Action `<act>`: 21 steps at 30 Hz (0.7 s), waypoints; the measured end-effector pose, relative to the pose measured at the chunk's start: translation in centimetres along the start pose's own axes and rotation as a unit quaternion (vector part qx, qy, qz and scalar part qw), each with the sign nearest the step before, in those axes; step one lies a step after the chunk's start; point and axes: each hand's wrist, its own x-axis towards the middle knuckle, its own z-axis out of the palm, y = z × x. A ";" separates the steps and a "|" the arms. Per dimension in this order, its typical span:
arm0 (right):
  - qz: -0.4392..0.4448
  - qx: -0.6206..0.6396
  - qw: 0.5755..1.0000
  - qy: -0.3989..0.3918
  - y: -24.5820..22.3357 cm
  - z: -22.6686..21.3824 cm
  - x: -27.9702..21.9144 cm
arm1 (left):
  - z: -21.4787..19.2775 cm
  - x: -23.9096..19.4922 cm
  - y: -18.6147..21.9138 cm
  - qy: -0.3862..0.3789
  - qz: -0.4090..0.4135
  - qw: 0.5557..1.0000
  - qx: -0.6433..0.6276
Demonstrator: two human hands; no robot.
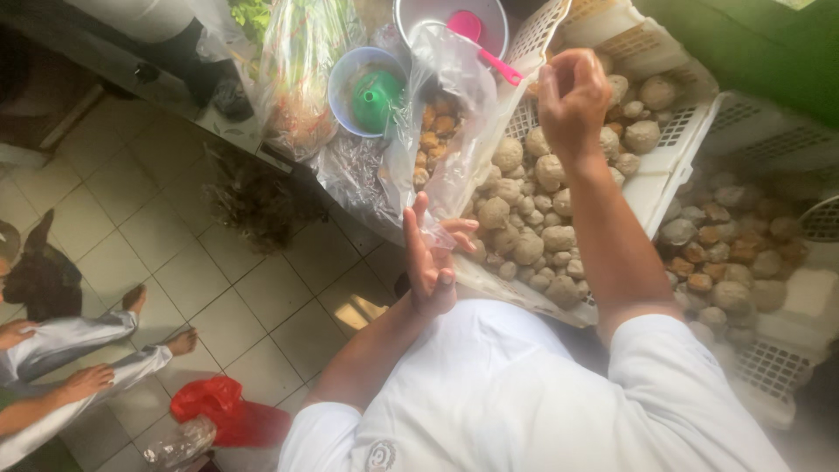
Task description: The person picks up round meatballs from a white crate and places them into a clear plastic bag held open with the other hand. The person continues filling the bag and then ties it closed.
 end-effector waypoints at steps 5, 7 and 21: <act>-0.249 -0.316 0.903 -0.148 7.2 2.0 0.1 | 0.0 0.6 -0.1 -0.005 0.009 1.000 0.000; -0.255 -0.340 0.886 -0.184 8.7 2.4 -0.2 | 0.1 0.2 -0.2 -0.003 0.006 1.000 -0.001; -0.207 0.153 0.927 -0.274 -8.4 1.0 -3.2 | 0.0 -0.2 -0.5 0.023 -0.010 1.000 -0.011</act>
